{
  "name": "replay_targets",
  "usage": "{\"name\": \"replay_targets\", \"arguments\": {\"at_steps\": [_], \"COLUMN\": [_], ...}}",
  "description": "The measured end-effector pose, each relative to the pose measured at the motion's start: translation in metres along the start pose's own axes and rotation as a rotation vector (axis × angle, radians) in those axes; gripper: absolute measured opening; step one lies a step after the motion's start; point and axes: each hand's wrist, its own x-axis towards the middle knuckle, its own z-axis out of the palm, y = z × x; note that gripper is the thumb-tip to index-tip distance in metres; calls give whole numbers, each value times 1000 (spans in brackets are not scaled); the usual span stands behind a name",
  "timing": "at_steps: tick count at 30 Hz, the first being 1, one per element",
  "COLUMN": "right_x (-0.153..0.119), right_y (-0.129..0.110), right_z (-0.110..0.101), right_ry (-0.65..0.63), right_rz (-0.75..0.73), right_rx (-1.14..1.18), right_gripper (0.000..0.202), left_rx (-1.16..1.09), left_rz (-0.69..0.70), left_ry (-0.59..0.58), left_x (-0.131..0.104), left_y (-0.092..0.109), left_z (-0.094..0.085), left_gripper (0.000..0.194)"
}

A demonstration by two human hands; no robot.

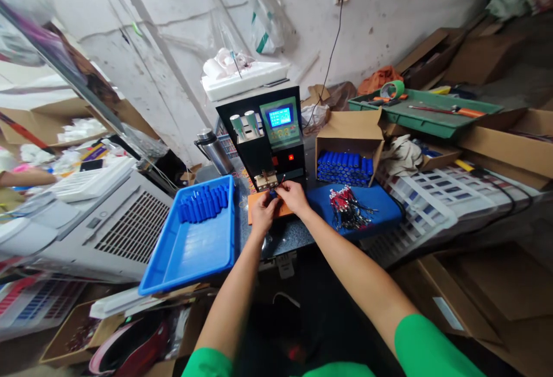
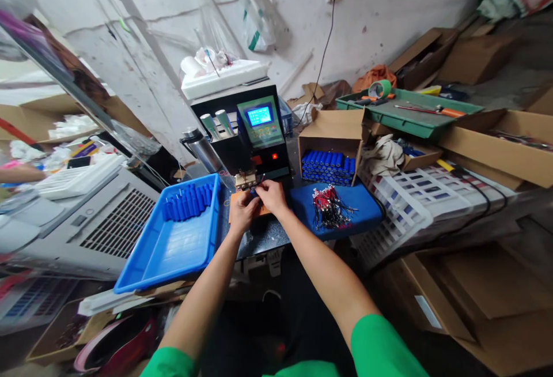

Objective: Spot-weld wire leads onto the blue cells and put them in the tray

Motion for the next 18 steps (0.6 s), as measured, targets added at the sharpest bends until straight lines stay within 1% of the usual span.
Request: {"name": "replay_targets", "arguments": {"at_steps": [2,7,12,18], "right_x": [0,1,1,0], "right_y": [1,3,3,0], "right_z": [1,4,6,7], "right_ry": [-3,-8,1,11], "right_rz": [6,21,19,3], "right_rx": [-35,-76,-77,-65], "right_gripper": [20,19,20,21], "left_rx": [-9,-23,-26,-45], "left_rz": [5,-55,-29,-48], "left_ry": [1,4,27,2], "left_x": [-1,-4,-5,-6], "left_y": [-1,0,5,7], "left_z": [0,0,2,3], "left_gripper": [39,37,31,28]}}
